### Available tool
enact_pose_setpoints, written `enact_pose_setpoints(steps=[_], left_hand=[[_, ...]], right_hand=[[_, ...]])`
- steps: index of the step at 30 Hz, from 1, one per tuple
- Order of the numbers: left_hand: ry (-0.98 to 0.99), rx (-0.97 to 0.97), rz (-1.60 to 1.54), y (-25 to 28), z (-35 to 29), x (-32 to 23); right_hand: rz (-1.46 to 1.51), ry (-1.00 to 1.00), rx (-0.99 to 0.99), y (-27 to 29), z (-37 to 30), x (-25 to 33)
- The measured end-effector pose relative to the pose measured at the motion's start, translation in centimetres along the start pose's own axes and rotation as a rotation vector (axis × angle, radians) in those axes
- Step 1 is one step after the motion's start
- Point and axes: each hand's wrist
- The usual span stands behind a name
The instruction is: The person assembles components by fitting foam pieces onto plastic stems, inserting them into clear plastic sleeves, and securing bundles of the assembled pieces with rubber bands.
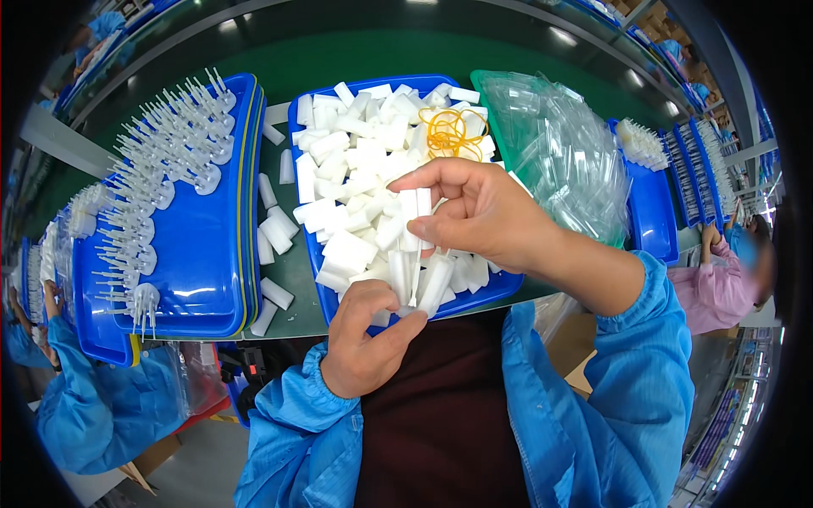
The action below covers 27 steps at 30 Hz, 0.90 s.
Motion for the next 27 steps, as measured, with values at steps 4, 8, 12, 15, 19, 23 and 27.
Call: enact_pose_setpoints(steps=[4,8,12,15,19,23,27], left_hand=[[0.021,-0.003,-0.023,-0.1,-0.1,0.0],[0.033,-0.001,-0.018,-0.2,-0.2,0.1],[0.036,0.019,-0.024,-0.1,-0.3,0.1],[0.030,0.021,-0.035,-0.1,-0.4,0.0],[0.014,0.023,-0.032,-0.1,-0.2,0.0],[0.010,0.006,-0.069,-0.2,-0.6,0.2],[0.058,-0.026,-0.125,-0.6,-0.8,-0.2]], right_hand=[[-0.042,-0.008,0.020,0.1,-0.6,0.2],[-0.228,0.070,-0.026,-0.1,-1.2,-0.3],[-0.258,0.158,-0.026,-0.4,-1.8,-0.5],[-0.227,0.033,0.026,-0.1,-1.5,-0.6],[-0.282,0.069,0.059,0.2,-2.0,-1.1],[-0.203,0.092,0.091,0.1,-2.8,-0.9],[-0.247,0.156,0.087,-0.3,-3.7,-1.4]])
Point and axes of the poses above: each hand's wrist, its own z-axis towards the middle knuckle, its own y-axis out of the back of the hand, x = y × z, and after that the axes turned 2 degrees about -z, right-handed
